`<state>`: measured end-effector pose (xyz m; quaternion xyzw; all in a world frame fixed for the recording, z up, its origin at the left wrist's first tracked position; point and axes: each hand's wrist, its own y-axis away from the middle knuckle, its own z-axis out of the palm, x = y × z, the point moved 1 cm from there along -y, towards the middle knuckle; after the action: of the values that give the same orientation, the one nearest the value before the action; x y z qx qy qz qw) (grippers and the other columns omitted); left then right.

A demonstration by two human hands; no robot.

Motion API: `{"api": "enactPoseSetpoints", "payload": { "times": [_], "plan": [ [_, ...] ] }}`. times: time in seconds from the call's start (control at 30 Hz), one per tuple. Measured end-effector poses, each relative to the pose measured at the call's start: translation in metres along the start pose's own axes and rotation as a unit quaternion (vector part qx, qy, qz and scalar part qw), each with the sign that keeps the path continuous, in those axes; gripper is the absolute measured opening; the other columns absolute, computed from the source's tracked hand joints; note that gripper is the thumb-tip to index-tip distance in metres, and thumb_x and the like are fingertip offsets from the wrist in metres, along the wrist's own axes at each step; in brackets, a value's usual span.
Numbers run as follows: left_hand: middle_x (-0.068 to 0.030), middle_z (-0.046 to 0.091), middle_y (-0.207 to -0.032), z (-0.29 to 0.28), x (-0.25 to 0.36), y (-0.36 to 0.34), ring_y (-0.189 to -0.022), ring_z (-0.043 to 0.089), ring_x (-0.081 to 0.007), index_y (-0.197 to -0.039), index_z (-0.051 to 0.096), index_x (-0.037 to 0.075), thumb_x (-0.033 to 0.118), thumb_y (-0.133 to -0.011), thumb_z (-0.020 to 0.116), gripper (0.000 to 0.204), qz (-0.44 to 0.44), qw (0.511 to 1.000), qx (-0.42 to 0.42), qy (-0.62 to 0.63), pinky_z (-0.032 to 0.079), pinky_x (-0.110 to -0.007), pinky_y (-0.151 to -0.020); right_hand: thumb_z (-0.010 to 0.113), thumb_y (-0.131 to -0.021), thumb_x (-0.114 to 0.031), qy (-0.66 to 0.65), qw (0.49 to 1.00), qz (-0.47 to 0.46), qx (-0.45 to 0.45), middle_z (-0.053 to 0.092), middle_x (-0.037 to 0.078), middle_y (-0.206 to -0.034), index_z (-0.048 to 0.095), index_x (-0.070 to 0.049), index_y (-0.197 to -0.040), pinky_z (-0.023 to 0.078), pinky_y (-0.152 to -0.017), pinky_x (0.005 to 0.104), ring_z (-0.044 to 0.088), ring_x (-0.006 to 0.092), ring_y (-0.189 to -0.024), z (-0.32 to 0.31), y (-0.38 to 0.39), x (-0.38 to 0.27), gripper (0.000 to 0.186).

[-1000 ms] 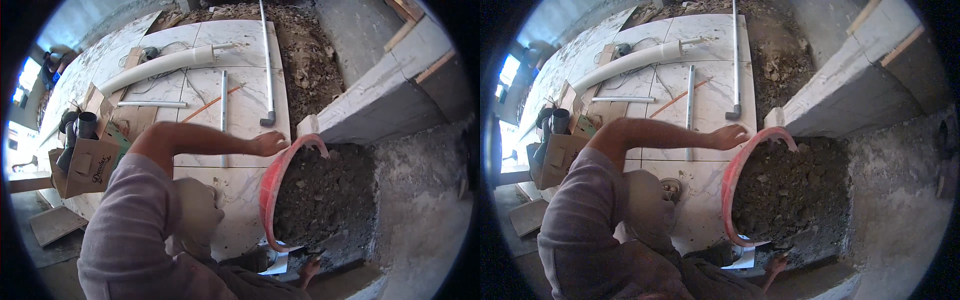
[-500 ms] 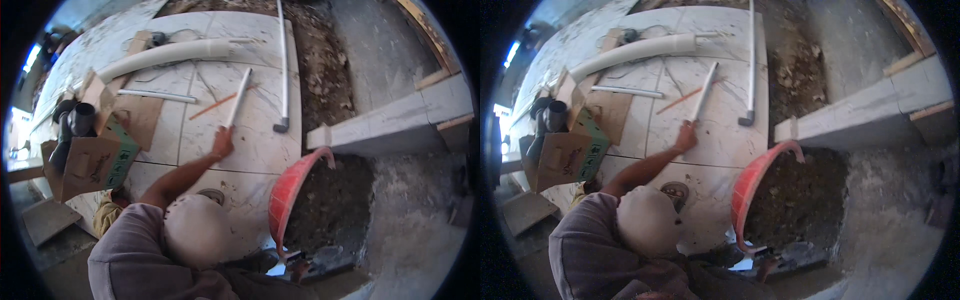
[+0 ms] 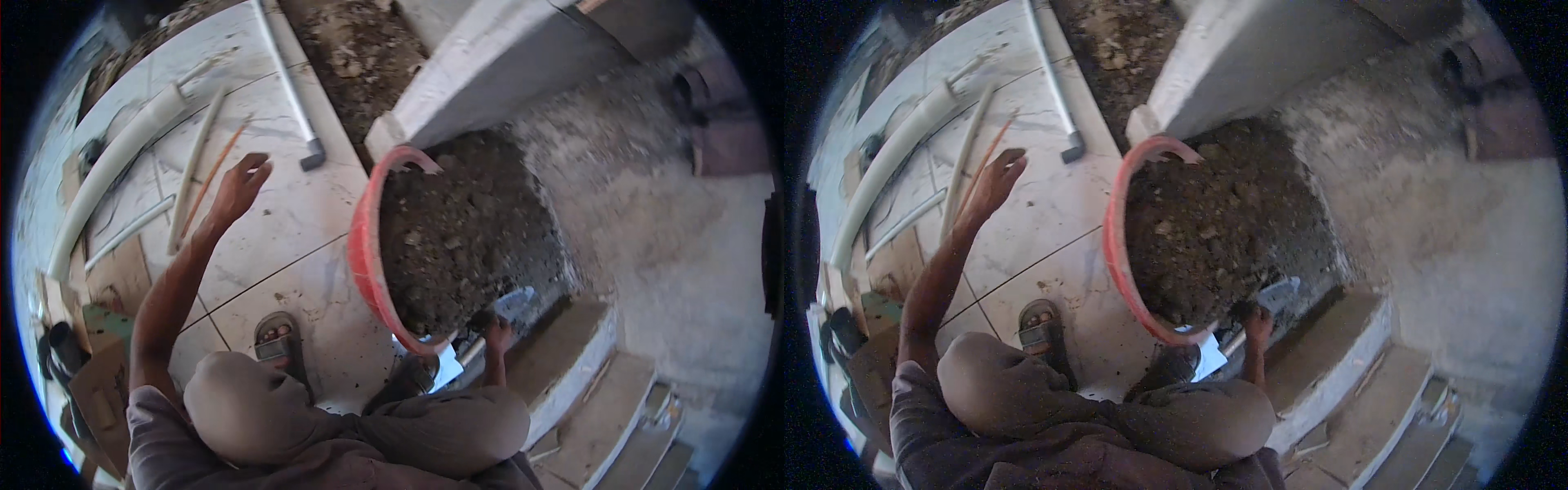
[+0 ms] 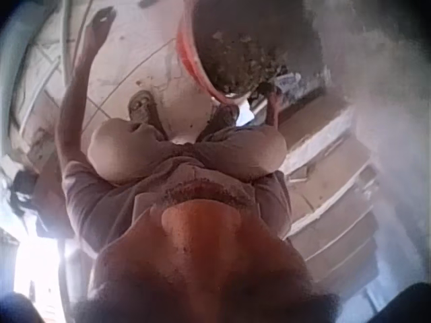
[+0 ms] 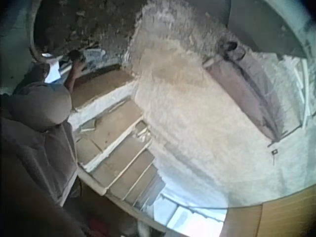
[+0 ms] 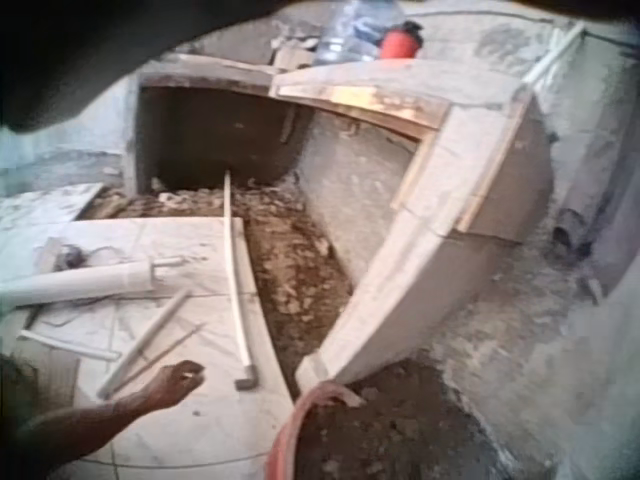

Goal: The person scoops mortar into a basin with a trowel, then spreads mortar across the floor and embeds tile fragments into it using the trowel.

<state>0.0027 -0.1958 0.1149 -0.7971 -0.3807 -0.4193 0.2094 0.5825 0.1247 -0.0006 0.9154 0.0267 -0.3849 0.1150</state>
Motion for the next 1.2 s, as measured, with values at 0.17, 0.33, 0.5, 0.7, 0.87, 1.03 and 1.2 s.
{"api": "enactPoseSetpoints", "payload": {
  "times": [0.17,0.33,0.5,0.7,0.87,1.03,1.2],
  "plan": [
    [-0.0197,0.058,-0.1,0.112,0.09,-0.086,-0.096,0.055,-0.0312,-0.101,0.056,-0.002,0.045,-0.08,0.049,0.052,-0.005,0.97,-0.225,-0.087,0.043,-0.036,-0.08,0.055,-0.079,-0.02,-0.036,0.995,0.092,-0.008,0.058,0.015,-0.081,0.056,0.005,-0.088,0.052,-0.053,0.0341,0.059,0.0226,-0.071,0.018,0.021,-0.018,0.026],
    [-0.0195,0.061,-0.089,0.192,0.133,-0.123,-0.083,0.058,-0.0356,-0.089,0.059,-0.002,0.042,-0.078,0.052,0.046,-0.003,0.897,-0.32,-0.304,0.045,-0.042,-0.074,0.053,-0.078,-0.017,-0.113,0.987,0.117,-0.015,0.055,0.01,-0.072,0.053,0.002,-0.081,0.046,-0.047,0.0318,0.056,0.0193,-0.063,0.035,0.056,-0.016,0.02],
    [-0.0161,0.056,-0.109,0.243,0.125,-0.139,-0.101,0.055,-0.0294,-0.103,0.058,0.002,0.025,-0.077,0.051,0.035,-0.018,0.883,-0.288,-0.369,0.045,-0.039,-0.083,0.049,-0.077,-0.011,-0.339,0.912,0.232,0.009,0.048,0.005,-0.063,0.053,0.0,-0.073,0.036,-0.045,0.0267,0.043,0.0131,-0.05,0.046,0.052,-0.016,0.012],
    [-0.0199,0.057,-0.102,0.229,0.122,-0.123,-0.099,0.054,-0.0332,-0.096,0.059,0.0,0.03,-0.079,0.05,0.036,-0.025,0.935,-0.151,-0.319,0.043,-0.04,-0.084,0.042,-0.074,-0.004,-0.393,0.896,0.207,-0.004,0.046,0.004,-0.059,0.052,0.0,-0.067,0.035,-0.046,0.0279,0.043,0.0162,-0.05,0.051,0.06,-0.015,0.013],
    [-0.0238,0.058,-0.093,0.22,0.13,-0.102,-0.092,0.056,-0.0368,-0.089,0.057,-0.003,0.035,-0.08,0.049,0.04,0.009,0.945,-0.129,-0.3,0.044,-0.044,-0.08,0.043,-0.076,-0.004,-0.474,0.824,0.302,-0.074,0.046,0.009,-0.061,0.051,-0.001,-0.065,0.037,-0.051,0.0299,0.044,0.0188,-0.053,0.047,0.055,-0.012,0.013],
    [-0.0265,0.058,-0.088,0.21,0.128,-0.092,-0.088,0.057,-0.0385,-0.088,0.056,-0.006,0.032,-0.079,0.051,0.039,0.026,0.956,-0.106,-0.272,0.045,-0.045,-0.077,0.045,-0.076,-0.009,-0.493,0.802,0.314,-0.125,0.046,0.005,-0.062,0.049,-0.006,-0.066,0.039,-0.056,0.0306,0.046,0.0177,-0.058,0.066,0.031,0.011,0.011],
    [-0.0256,0.059,-0.084,0.198,0.126,-0.086,-0.084,0.057,-0.039,-0.086,0.056,-0.005,0.027,-0.078,0.052,0.034,0.058,0.961,-0.134,-0.236,0.045,-0.045,-0.075,0.044,-0.075,-0.008,-0.536,0.793,0.259,-0.126,0.046,0.004,-0.067,0.047,-0.007,-0.072,0.044,-0.063,0.0356,0.049,0.0202,-0.065,0.058,0.037,-0.011,0.004]
  ]
}}
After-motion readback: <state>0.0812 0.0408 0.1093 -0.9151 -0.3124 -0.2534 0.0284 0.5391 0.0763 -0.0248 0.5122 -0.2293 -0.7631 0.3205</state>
